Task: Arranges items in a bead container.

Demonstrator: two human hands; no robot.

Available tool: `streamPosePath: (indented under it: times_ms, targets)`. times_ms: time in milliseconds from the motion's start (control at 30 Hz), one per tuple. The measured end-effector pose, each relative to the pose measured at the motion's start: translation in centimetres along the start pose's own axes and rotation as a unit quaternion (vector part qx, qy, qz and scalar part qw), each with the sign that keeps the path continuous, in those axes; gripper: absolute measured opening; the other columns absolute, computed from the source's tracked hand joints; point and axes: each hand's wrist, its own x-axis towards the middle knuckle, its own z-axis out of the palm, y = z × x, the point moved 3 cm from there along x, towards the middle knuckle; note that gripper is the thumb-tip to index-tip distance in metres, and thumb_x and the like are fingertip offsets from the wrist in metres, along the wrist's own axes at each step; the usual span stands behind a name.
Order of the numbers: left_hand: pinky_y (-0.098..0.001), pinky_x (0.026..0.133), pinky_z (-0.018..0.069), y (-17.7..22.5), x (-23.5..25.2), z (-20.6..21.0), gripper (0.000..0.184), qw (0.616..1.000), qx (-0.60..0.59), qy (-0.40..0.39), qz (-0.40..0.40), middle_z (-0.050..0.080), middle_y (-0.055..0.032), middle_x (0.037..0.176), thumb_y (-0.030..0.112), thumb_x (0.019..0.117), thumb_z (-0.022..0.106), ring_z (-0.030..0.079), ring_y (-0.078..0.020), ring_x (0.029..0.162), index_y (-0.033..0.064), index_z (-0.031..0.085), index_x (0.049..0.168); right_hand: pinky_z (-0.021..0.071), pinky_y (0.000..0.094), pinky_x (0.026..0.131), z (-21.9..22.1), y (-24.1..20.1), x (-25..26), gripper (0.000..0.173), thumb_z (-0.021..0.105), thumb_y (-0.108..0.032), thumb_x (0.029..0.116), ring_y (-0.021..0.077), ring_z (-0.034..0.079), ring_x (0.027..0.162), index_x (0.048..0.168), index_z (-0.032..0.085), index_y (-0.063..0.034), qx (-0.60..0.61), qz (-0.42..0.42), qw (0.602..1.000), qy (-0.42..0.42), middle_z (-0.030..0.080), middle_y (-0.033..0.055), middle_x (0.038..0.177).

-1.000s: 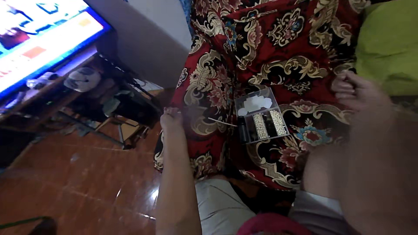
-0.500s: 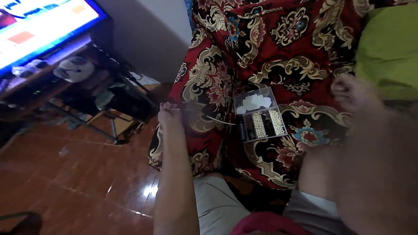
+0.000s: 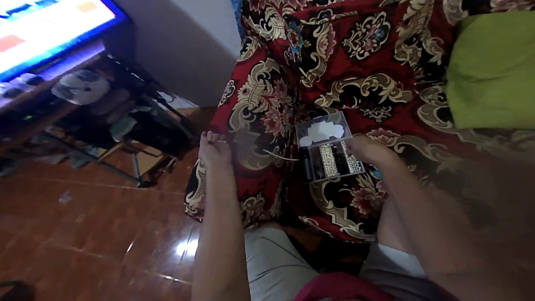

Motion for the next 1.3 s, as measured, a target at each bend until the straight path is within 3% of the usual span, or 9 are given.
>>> streamPosePath:
  times_ms: [233, 333, 500, 600, 800, 933, 1033, 1167, 1300]
  targets:
    - [-0.0170, 0.058, 0.0450, -0.3, 0.4, -0.3, 0.032, 0.999, 0.019, -0.017, 0.020, 0.046, 0.0114, 0.063, 0.017, 0.1123, 0.023, 0.047, -0.0012, 0.054, 0.0203, 0.048, 0.093, 0.0508, 0.0595, 0.095, 0.2, -0.4, -0.2, 0.020, 0.061, -0.008, 0.1008, 0.0420, 0.066, 0.107, 0.109, 0.070, 0.0072, -0.011, 0.029, 0.999, 0.023, 0.068, 0.0266, 0.113]
    - [-0.0177, 0.061, 0.0461, -0.4, -0.8, 0.4, 0.027, 0.986, 0.151, -0.055, 0.052, 0.046, 0.0129, 0.067, 0.014, 0.1116, 0.025, 0.048, -0.0006, 0.057, 0.0199, 0.047, 0.099, 0.0525, 0.0576, 0.092, -0.1, -0.6, -0.5, 0.020, 0.061, -0.010, 0.1017, 0.0397, 0.068, 0.101, 0.109, 0.071, 0.0059, 0.008, 0.018, 0.999, 0.028, 0.069, 0.0252, 0.109]
    - [-0.0256, 0.062, 0.0500, -2.1, -6.0, 1.9, 0.030, 0.871, 0.450, -0.192, 0.048, 0.050, 0.0033, 0.081, 0.020, 0.1115, 0.032, 0.052, -0.0049, 0.063, 0.0007, 0.048, 0.127, 0.0509, 0.0599, 0.093, -0.5, -0.7, -1.1, 0.023, 0.061, -0.013, 0.1024, 0.0415, 0.067, 0.101, 0.108, 0.071, 0.0068, 0.029, -0.001, 0.999, 0.040, 0.069, 0.0268, 0.107]
    - [-0.0309, 0.064, 0.0508, -4.5, -9.3, 2.7, 0.030, 0.815, 0.531, -0.232, -0.013, 0.055, -0.0067, 0.084, 0.015, 0.1116, 0.035, 0.054, -0.0118, 0.066, -0.0054, 0.051, 0.127, 0.0485, 0.0616, 0.097, -0.7, -0.6, -1.2, 0.026, 0.061, -0.016, 0.1032, 0.0437, 0.065, 0.109, 0.112, 0.071, 0.0062, 0.026, -0.001, 0.999, 0.033, 0.068, 0.0275, 0.113]
    - [-0.0268, 0.060, 0.0501, -10.1, -13.6, 0.7, 0.026, 0.772, 0.572, -0.270, -0.063, 0.059, -0.0069, 0.082, 0.012, 0.1111, 0.038, 0.055, -0.0102, 0.063, -0.0051, 0.055, 0.123, 0.0573, 0.0566, 0.088, -3.3, 2.9, -3.5, 0.018, 0.064, -0.016, 0.1020, 0.0334, 0.073, 0.090, 0.108, 0.073, -0.0011, 0.148, -0.049, 0.978, 0.138, 0.074, 0.0181, 0.099]
    - [-0.0361, 0.069, 0.0553, -11.6, -16.0, -0.5, 0.028, 0.715, 0.634, -0.281, -0.082, 0.063, -0.0130, 0.090, 0.014, 0.1115, 0.038, 0.062, -0.0188, 0.072, -0.0032, 0.054, 0.127, 0.0601, 0.0447, 0.082, -5.5, 4.8, -6.1, 0.017, 0.064, -0.016, 0.1027, 0.0238, 0.072, 0.082, 0.108, 0.071, -0.0015, 0.213, -0.007, 0.960, 0.182, 0.073, 0.0139, 0.096]
    - [-0.0400, 0.072, 0.0551, -11.6, -16.9, -1.1, 0.027, 0.704, 0.649, -0.283, -0.059, 0.064, -0.0133, 0.089, 0.014, 0.1107, 0.040, 0.063, -0.0218, 0.074, -0.0025, 0.055, 0.126, 0.0601, 0.0424, 0.081, -5.6, 5.5, -6.4, 0.018, 0.064, -0.017, 0.1028, 0.0225, 0.072, 0.081, 0.109, 0.071, -0.0011, 0.209, 0.020, 0.963, 0.171, 0.073, 0.0133, 0.095]
    - [-0.0400, 0.072, 0.0544, -10.8, -16.7, -1.8, 0.028, 0.710, 0.639, -0.290, -0.053, 0.064, -0.0148, 0.093, 0.013, 0.1107, 0.040, 0.063, -0.0218, 0.076, -0.0048, 0.055, 0.126, 0.0598, 0.0459, 0.082, -4.5, 5.1, -6.8, 0.021, 0.064, -0.019, 0.1030, 0.0249, 0.072, 0.083, 0.113, 0.070, -0.0010, 0.137, 0.020, 0.985, 0.105, 0.073, 0.0144, 0.098]
    - [-0.0406, 0.074, 0.0554, -9.7, -16.5, -3.3, 0.027, 0.700, 0.641, -0.310, -0.047, 0.065, -0.0182, 0.100, 0.011, 0.1103, 0.041, 0.064, -0.0232, 0.079, -0.0061, 0.054, 0.126, 0.0514, 0.0653, 0.089, -1.3, 7.4, -7.2, 0.024, 0.069, -0.022, 0.0997, 0.0408, 0.069, 0.095, 0.105, 0.075, 0.0010, 0.002, 0.030, 0.999, 0.044, 0.072, 0.0223, 0.099]
